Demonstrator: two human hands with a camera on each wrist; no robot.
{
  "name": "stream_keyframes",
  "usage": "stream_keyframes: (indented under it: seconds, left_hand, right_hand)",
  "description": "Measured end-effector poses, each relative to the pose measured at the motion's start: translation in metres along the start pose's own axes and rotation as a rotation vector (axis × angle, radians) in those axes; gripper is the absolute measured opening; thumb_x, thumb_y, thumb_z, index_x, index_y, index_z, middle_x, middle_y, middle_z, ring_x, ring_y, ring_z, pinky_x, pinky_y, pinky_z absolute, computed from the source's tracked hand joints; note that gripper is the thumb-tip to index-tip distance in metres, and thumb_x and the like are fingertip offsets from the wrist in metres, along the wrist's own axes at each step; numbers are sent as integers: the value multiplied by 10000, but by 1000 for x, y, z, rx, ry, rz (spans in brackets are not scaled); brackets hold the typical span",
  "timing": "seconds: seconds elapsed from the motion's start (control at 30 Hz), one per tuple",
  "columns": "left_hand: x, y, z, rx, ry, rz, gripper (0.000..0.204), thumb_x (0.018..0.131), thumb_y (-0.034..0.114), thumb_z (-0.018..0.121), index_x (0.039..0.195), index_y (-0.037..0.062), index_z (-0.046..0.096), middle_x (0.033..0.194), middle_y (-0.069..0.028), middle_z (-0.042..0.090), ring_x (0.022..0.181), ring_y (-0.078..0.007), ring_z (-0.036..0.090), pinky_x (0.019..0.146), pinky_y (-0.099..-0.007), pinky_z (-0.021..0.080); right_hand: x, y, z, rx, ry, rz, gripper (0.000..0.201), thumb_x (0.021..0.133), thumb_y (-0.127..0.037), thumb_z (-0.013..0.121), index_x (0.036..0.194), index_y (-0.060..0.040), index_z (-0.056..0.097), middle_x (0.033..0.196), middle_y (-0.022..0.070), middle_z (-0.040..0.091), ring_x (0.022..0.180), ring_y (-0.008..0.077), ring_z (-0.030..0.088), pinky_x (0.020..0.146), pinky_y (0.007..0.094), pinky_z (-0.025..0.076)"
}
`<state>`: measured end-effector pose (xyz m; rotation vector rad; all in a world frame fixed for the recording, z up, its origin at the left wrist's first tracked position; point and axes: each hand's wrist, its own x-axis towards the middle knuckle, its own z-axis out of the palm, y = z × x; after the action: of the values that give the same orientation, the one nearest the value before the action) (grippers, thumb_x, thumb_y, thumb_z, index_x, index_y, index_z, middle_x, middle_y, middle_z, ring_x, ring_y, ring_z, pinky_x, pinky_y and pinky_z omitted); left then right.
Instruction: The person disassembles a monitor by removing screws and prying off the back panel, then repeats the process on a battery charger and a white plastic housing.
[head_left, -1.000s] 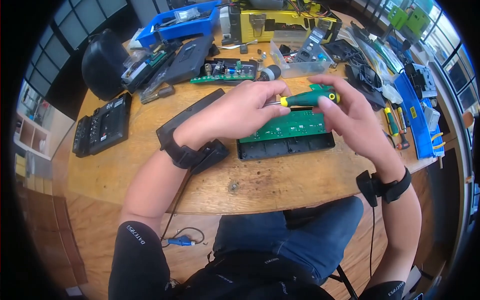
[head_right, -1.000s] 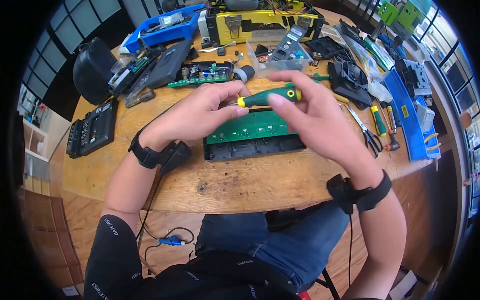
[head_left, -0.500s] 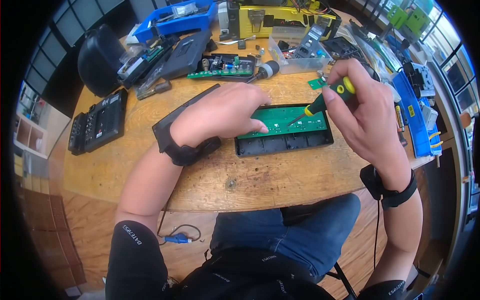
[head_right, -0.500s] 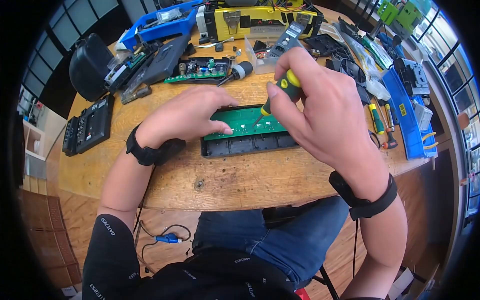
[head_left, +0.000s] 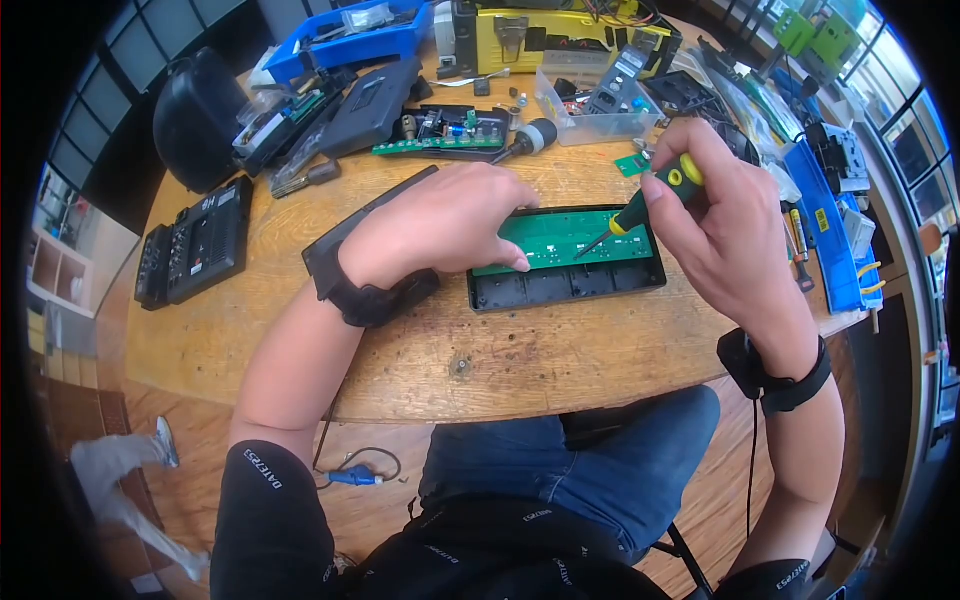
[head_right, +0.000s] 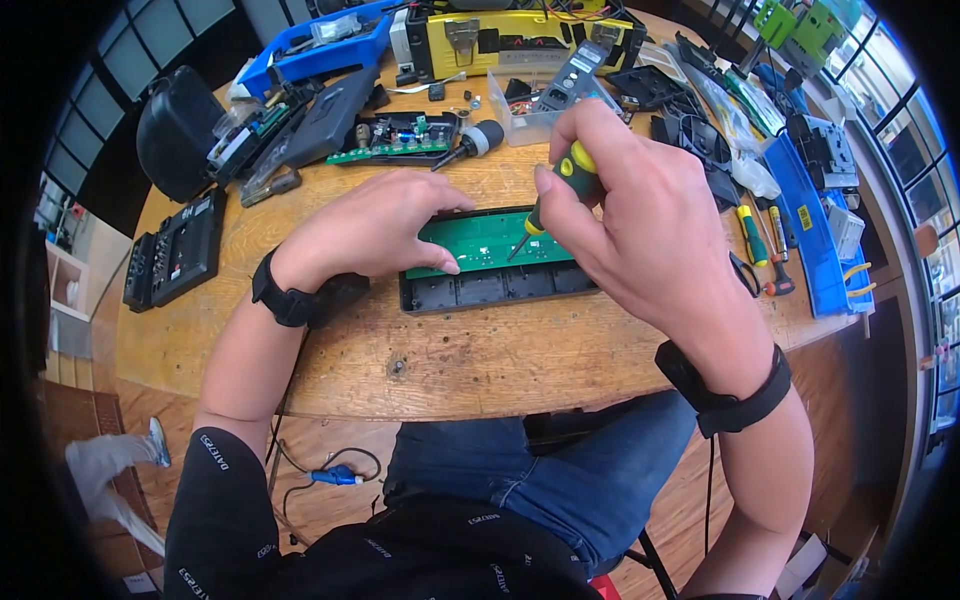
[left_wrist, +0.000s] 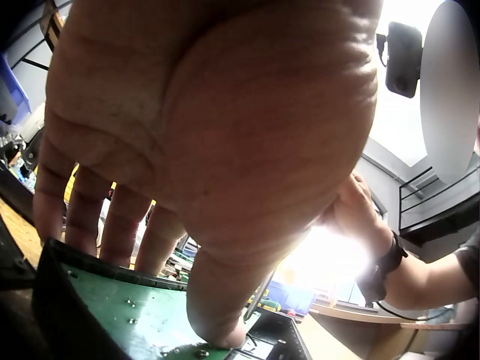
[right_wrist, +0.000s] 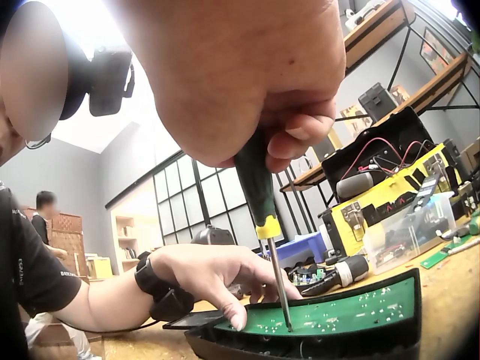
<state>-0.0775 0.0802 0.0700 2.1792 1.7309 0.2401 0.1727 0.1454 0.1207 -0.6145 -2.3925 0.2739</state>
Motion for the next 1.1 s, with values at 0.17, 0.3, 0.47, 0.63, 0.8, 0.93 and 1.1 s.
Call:
stream_keyframes:
  seconds: [0.17, 0.3, 0.47, 0.63, 0.8, 0.93, 1.1]
  left_hand:
    - [-1, 1, 0, 20, 4, 7, 646, 772, 255, 911, 1315, -17, 689, 1252, -196, 720, 1208, -370, 660, 1050, -437, 514]
    - [-1, 3, -1, 13, -2, -6, 648, 772, 259, 911, 1317, -12, 691, 1258, -193, 719, 1215, -370, 655, 1055, -438, 511]
    - [-1, 3, 0, 6, -3, -14, 645, 773, 261, 909, 1317, -7, 692, 1262, -182, 719, 1214, -370, 653, 1056, -444, 510]
    - [-2, 2, 1, 11, 13, 3, 631, 773, 261, 909, 1304, -8, 698, 1255, -183, 720, 1207, -371, 656, 1053, -445, 510]
    - [-2, 3, 0, 6, 14, 5, 628, 774, 264, 908, 1297, -12, 700, 1247, -188, 721, 1203, -371, 659, 1051, -445, 511]
    - [-2, 2, 0, 8, 2, 4, 625, 772, 263, 908, 1292, -16, 702, 1244, -191, 723, 1198, -370, 661, 1047, -445, 512]
    - [-2, 1, 1, 1, -6, -6, 626, 770, 260, 909, 1295, -12, 701, 1242, -191, 724, 1197, -370, 659, 1044, -446, 513]
  right_hand:
    - [0, 0, 1, -14, 7, -19, 171, 925, -136, 728, 983, -46, 594, 619, 116, 597, 569, 295, 644, 561, 380, 481]
    - [6, -3, 0, -111, -14, -61, 212, 926, -191, 749, 982, -46, 606, 609, 122, 592, 578, 326, 645, 560, 407, 492]
    - [16, -2, 4, -404, 44, -217, 258, 922, -251, 792, 961, -48, 639, 556, 133, 529, 522, 328, 564, 531, 406, 424]
    - [22, -2, 1, -357, -7, -167, 265, 928, -282, 794, 941, -54, 661, 569, 132, 544, 531, 332, 569, 536, 410, 432]
    - [29, -3, 1, 24, -40, -373, 217, 941, -249, 768, 942, -48, 685, 621, 121, 578, 531, 283, 566, 540, 383, 430]
    - [30, -10, -8, -170, -143, -126, 164, 909, -232, 722, 927, -70, 719, 597, 153, 609, 622, 390, 659, 630, 467, 529]
    - [29, -2, 0, -135, -15, -297, 186, 932, -207, 731, 974, -43, 654, 684, 130, 595, 546, 269, 566, 556, 377, 429]
